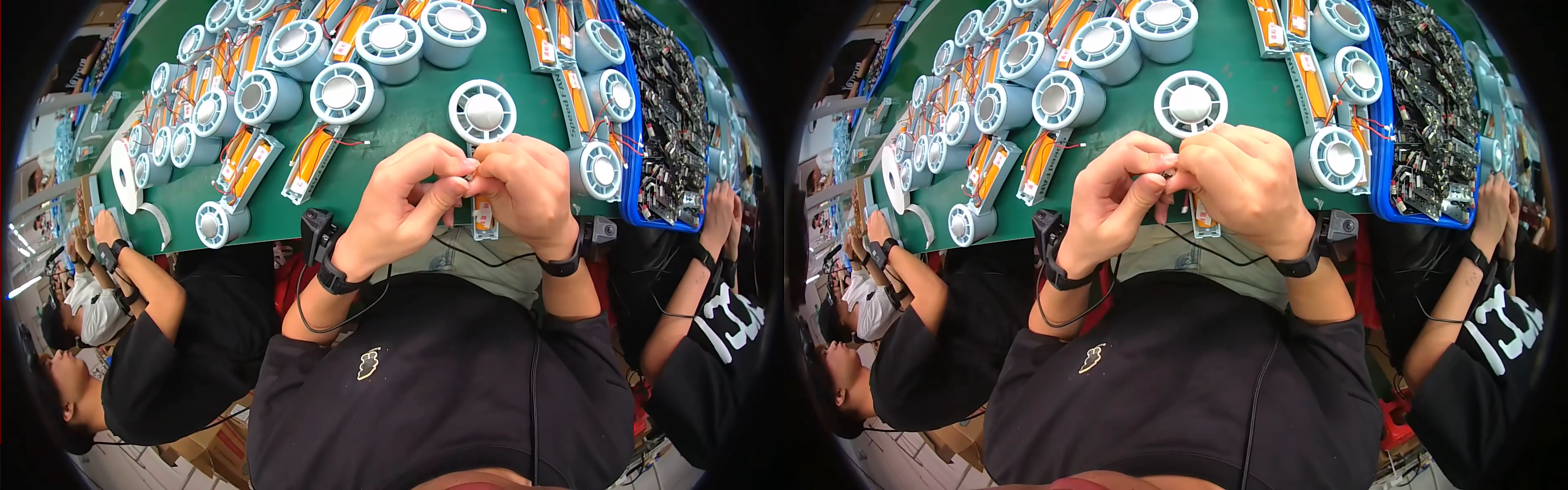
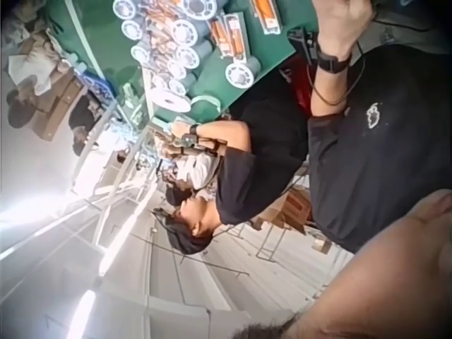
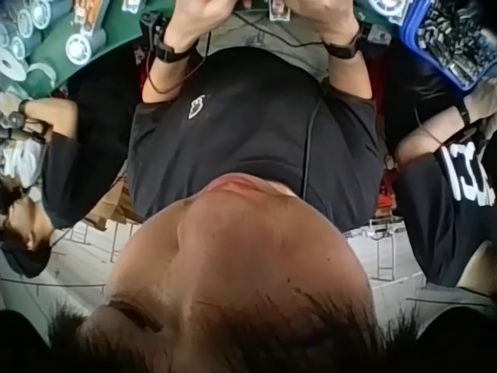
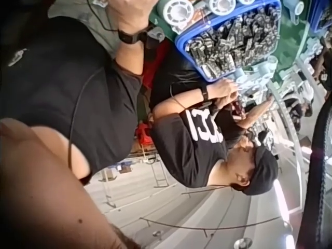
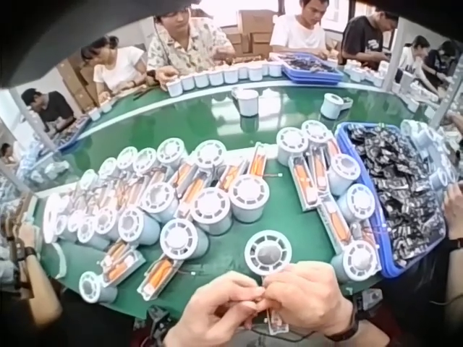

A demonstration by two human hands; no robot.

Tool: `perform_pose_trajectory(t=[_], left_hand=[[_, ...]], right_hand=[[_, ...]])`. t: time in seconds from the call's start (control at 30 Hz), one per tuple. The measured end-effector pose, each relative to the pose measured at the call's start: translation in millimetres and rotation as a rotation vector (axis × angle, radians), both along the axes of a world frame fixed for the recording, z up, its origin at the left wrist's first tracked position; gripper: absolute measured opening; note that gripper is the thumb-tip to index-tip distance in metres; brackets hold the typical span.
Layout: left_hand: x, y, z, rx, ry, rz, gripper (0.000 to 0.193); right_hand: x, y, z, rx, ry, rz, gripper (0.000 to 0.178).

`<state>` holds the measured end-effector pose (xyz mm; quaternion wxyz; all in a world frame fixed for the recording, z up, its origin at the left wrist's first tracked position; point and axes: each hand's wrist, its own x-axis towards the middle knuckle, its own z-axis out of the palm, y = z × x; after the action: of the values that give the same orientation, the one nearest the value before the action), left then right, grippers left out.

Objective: Assembling small electronic components by inserting circuit boards into plastic housings and connecting wires on a production line.

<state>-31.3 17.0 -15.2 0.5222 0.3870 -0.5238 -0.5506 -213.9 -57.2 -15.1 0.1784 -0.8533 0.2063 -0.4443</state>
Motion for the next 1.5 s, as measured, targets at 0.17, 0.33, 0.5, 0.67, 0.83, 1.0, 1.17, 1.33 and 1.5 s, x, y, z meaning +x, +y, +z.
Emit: perform_pose_trajectory(t=[0.17,0.33,0.5,0.67,0.83,1.0,1.17,1.33,1.5], left_hand=[[-9.4,1.1,-6.6,0.004,0.07,0.105,0.013],[-20.3,1.5,-2.1,0.036,0.097,0.203,0.014],[-14.0,3.6,5.7,0.136,0.006,0.183,0.012],[-0.7,3.7,8.0,0.133,0.046,0.064,0.012],[2.2,2.4,4.7,0.146,0.06,-0.009,0.009],[-0.2,2.9,3.9,0.208,0.129,-0.028,0.006],[-5.6,-6.9,51.0,-0.312,-0.703,0.26,0.006],[23.7,58.7,120.1,-0.514,0.78,0.21,0.03],[26.4,40.5,136.4,-0.881,0.554,-0.066,0.018]], right_hand=[[3.3,-1.0,4.9,-0.086,0.048,-0.031,0.022],[3.5,-1.3,12.1,-0.139,0.1,-0.077,0.018],[-2.4,2.3,24.1,-0.12,0.267,-0.069,0.015],[-3.5,-1.5,21.5,-0.125,0.255,-0.057,0.015],[-2.4,-2.5,17.5,-0.153,0.161,-0.021,0.019],[-7.5,-1.7,17.2,-0.121,0.167,-0.021,0.019],[-7.2,-0.2,13.6,-0.112,0.163,-0.068,0.018],[-1.8,1.5,15.7,-0.056,0.099,-0.015,0.02],[-3.2,6.6,10.3,-0.004,0.081,-0.028,0.023]])
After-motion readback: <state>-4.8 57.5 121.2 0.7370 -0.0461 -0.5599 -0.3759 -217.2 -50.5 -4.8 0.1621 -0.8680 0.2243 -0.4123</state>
